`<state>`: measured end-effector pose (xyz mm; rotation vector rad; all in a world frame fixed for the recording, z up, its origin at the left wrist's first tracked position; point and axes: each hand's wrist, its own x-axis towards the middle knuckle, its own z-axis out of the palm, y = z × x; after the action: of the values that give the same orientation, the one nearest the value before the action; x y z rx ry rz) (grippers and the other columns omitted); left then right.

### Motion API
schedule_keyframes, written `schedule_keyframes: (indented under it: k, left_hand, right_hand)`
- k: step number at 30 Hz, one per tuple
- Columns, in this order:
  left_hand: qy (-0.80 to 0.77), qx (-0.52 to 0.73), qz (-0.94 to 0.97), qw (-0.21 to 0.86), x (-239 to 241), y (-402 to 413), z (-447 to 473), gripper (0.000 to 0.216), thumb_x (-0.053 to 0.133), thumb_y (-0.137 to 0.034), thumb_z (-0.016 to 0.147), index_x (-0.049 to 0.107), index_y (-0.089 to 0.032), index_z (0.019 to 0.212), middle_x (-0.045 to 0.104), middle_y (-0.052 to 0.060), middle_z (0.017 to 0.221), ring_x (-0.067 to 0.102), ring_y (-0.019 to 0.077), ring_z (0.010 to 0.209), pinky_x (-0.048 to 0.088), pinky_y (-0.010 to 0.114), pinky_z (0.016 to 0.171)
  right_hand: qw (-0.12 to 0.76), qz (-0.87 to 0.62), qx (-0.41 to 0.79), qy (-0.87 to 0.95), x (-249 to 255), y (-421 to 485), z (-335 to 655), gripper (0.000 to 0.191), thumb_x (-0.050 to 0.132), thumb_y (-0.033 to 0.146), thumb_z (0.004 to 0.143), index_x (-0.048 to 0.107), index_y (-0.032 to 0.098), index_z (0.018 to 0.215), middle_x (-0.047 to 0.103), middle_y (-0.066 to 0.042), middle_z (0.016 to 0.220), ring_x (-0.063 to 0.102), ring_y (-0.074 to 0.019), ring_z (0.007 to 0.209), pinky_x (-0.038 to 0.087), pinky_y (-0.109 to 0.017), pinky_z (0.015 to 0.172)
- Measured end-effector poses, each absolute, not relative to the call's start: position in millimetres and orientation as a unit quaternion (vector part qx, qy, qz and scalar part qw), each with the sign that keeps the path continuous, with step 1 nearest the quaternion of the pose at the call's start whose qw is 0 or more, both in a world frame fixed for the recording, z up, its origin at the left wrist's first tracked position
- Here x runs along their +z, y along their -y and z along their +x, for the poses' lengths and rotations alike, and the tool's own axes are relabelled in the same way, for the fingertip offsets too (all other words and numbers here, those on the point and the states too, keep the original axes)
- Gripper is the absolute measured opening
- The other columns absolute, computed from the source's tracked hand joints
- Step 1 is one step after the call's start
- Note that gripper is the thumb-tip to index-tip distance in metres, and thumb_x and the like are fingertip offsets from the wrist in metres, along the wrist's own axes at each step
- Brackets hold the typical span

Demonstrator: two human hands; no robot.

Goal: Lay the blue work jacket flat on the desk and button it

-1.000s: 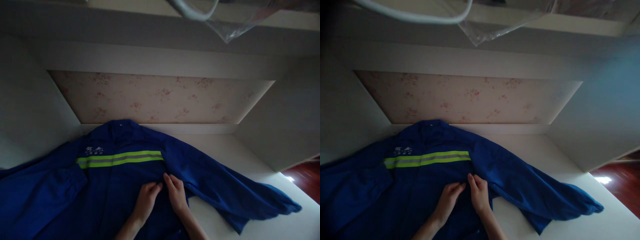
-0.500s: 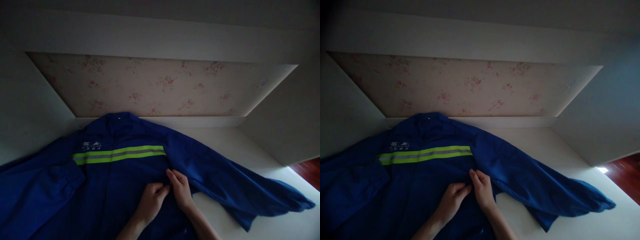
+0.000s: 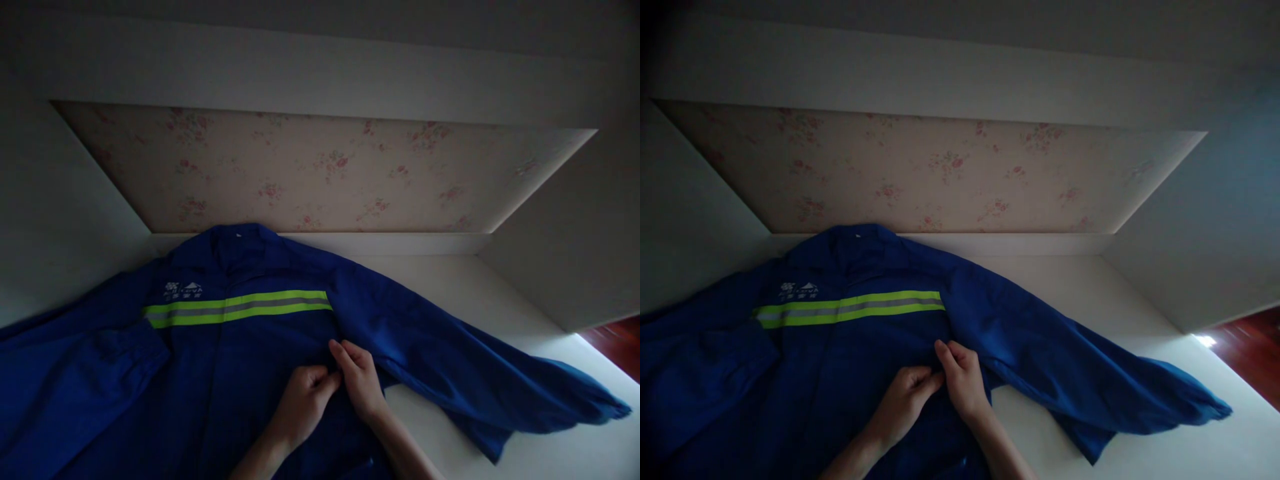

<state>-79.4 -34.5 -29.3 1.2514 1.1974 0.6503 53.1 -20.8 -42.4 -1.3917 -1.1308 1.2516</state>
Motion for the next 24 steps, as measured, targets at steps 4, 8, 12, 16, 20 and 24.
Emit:
schedule_keyframes:
  k: [4,8,12,16,20,24]
  left_hand:
    - [-0.515,0.278,0.538,0.606,-28.7,35.1,-79.5,0.043,0.054,-0.048,0.084,0.036,-0.021,0.055,0.030,-0.006,0.054,0.025,0.0102,0.055,0.018,0.030,0.051]
    - [-0.511,0.275,0.539,0.611,-27.5,37.1,-79.7,0.043,0.054,-0.047,0.084,0.038,-0.021,0.055,0.032,-0.006,0.055,0.027,0.0102,0.055,0.019,0.029,0.051]
    - [-0.512,0.274,0.536,0.613,-25.1,38.5,-78.9,0.042,0.054,-0.046,0.084,0.036,-0.021,0.055,0.031,-0.006,0.054,0.026,0.0100,0.055,0.019,0.029,0.051]
    - [-0.510,0.271,0.537,0.615,-23.3,38.0,-78.2,0.042,0.054,-0.046,0.084,0.037,-0.021,0.055,0.030,-0.006,0.054,0.026,0.0100,0.054,0.018,0.030,0.050]
    - [-0.511,0.267,0.538,0.615,-22.1,37.8,-79.0,0.042,0.054,-0.047,0.084,0.037,-0.021,0.056,0.031,-0.006,0.055,0.025,0.0100,0.054,0.018,0.029,0.050]
    - [-0.511,0.264,0.543,0.612,-20.8,39.1,-78.5,0.041,0.053,-0.045,0.085,0.037,-0.021,0.055,0.030,-0.007,0.054,0.025,0.0100,0.054,0.018,0.029,0.050]
  right_hand:
    - [0.461,-0.561,0.510,0.461,-41.3,21.8,52.9,0.052,0.059,0.060,0.082,0.033,0.023,0.058,0.026,0.006,0.058,0.021,-0.0098,0.055,0.020,-0.027,0.048]
    - [0.460,-0.557,0.510,0.468,-39.2,23.0,52.7,0.052,0.058,0.060,0.083,0.033,0.023,0.058,0.027,0.006,0.058,0.022,-0.0097,0.055,0.021,-0.027,0.048]
    - [0.462,-0.555,0.506,0.472,-37.9,22.3,52.4,0.053,0.058,0.061,0.082,0.032,0.023,0.057,0.026,0.006,0.057,0.022,-0.0098,0.055,0.021,-0.026,0.048]
    - [0.460,-0.556,0.507,0.471,-38.2,21.2,52.7,0.053,0.058,0.061,0.082,0.032,0.023,0.057,0.026,0.006,0.057,0.022,-0.0097,0.055,0.022,-0.026,0.048]
    - [0.457,-0.558,0.507,0.473,-40.7,21.3,53.6,0.053,0.058,0.061,0.083,0.032,0.023,0.058,0.026,0.006,0.058,0.022,-0.0097,0.055,0.022,-0.026,0.048]
    - [0.454,-0.559,0.508,0.473,-43.3,22.1,53.9,0.052,0.058,0.060,0.084,0.033,0.022,0.058,0.027,0.006,0.058,0.023,-0.0098,0.055,0.022,-0.026,0.049]
